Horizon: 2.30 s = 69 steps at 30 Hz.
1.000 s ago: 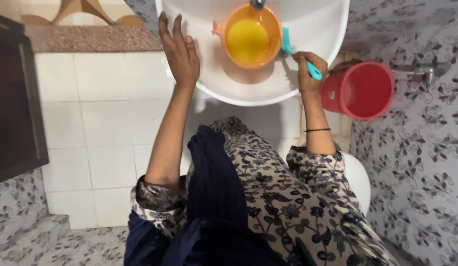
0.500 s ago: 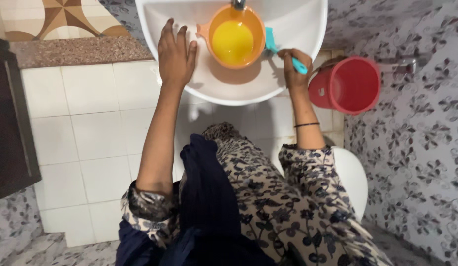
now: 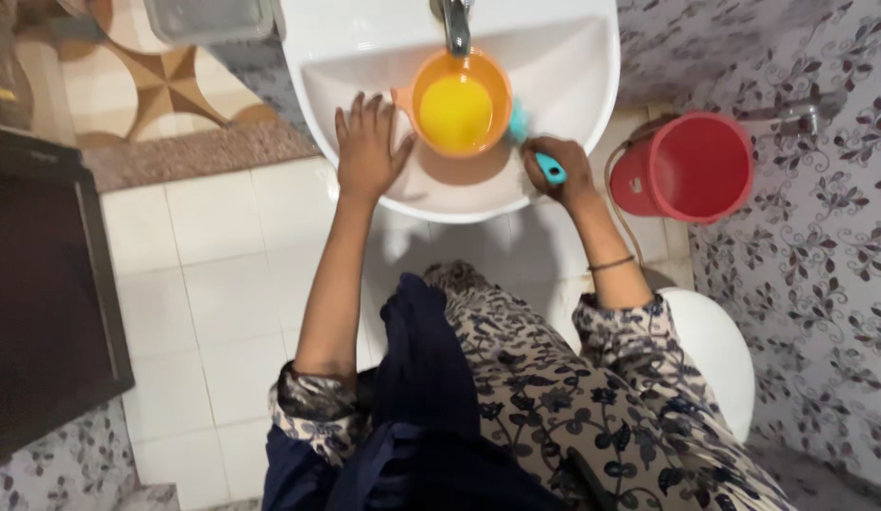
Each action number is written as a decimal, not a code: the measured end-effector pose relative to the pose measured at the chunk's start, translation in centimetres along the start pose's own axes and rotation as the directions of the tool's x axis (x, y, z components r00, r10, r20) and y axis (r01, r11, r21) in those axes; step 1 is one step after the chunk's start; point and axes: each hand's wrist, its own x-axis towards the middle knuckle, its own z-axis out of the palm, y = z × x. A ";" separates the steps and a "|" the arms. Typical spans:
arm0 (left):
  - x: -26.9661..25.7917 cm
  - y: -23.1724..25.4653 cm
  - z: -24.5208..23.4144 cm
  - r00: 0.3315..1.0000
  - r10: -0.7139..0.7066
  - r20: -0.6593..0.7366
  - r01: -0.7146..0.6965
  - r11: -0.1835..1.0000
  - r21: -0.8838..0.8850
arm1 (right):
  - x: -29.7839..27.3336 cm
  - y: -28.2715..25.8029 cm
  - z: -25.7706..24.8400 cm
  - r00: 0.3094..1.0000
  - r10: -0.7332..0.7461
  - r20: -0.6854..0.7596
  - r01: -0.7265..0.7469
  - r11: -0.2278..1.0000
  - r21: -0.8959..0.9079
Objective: The person scrubs a white bathroom sink using a blue scrub brush. They repeatedly clean the basin, faucet, and rim while an orange bowl filled with yellow liquid sits under the running tap. The person occasionally rinses the brush under the water stream.
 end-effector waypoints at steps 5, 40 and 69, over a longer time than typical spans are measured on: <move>-1.0 1.5 -1.6 0.980 0.200 -0.006 -0.200 0.980 0.007 | -0.7 1.2 1.3 0.996 0.037 -0.087 -0.041 0.999 -0.037; -1.0 0.1 -0.8 0.937 -0.073 -0.343 -0.025 0.962 -0.272 | 0.7 -9.9 13.1 0.988 0.102 0.115 -0.141 0.895 0.422; -0.5 -0.9 -0.3 0.906 -0.320 -0.278 0.146 0.851 -0.504 | 0.8 -10.6 8.0 0.950 -0.106 0.293 -0.020 0.917 0.397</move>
